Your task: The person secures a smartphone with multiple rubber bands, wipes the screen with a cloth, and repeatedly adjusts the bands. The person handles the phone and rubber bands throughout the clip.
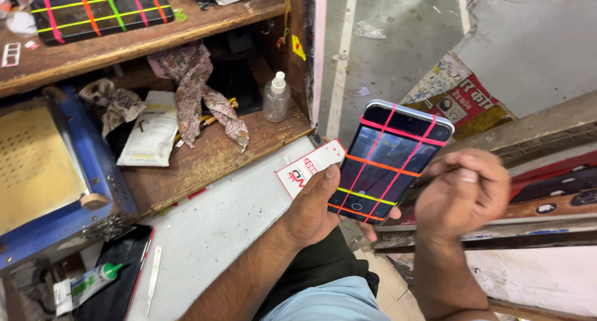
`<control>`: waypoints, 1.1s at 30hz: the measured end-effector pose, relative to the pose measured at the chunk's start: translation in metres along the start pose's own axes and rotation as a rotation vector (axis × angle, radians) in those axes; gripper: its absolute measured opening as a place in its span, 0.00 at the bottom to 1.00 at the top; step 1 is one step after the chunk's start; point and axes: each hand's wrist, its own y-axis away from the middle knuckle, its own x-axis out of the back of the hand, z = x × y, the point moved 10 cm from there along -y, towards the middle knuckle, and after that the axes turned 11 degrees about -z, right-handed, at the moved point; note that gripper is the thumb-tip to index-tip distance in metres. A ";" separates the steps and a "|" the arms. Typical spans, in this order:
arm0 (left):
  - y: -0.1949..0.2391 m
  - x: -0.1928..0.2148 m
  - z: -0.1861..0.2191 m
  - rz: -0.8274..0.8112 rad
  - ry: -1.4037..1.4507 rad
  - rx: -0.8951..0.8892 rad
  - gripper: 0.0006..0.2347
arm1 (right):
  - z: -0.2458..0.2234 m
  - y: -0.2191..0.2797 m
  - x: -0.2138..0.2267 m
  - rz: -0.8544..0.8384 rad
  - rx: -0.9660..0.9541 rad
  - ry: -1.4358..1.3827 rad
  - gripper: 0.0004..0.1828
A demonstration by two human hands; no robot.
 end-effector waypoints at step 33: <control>0.001 -0.013 -0.029 -0.096 -0.007 0.022 0.33 | -0.010 -0.016 -0.004 0.098 0.146 -0.032 0.12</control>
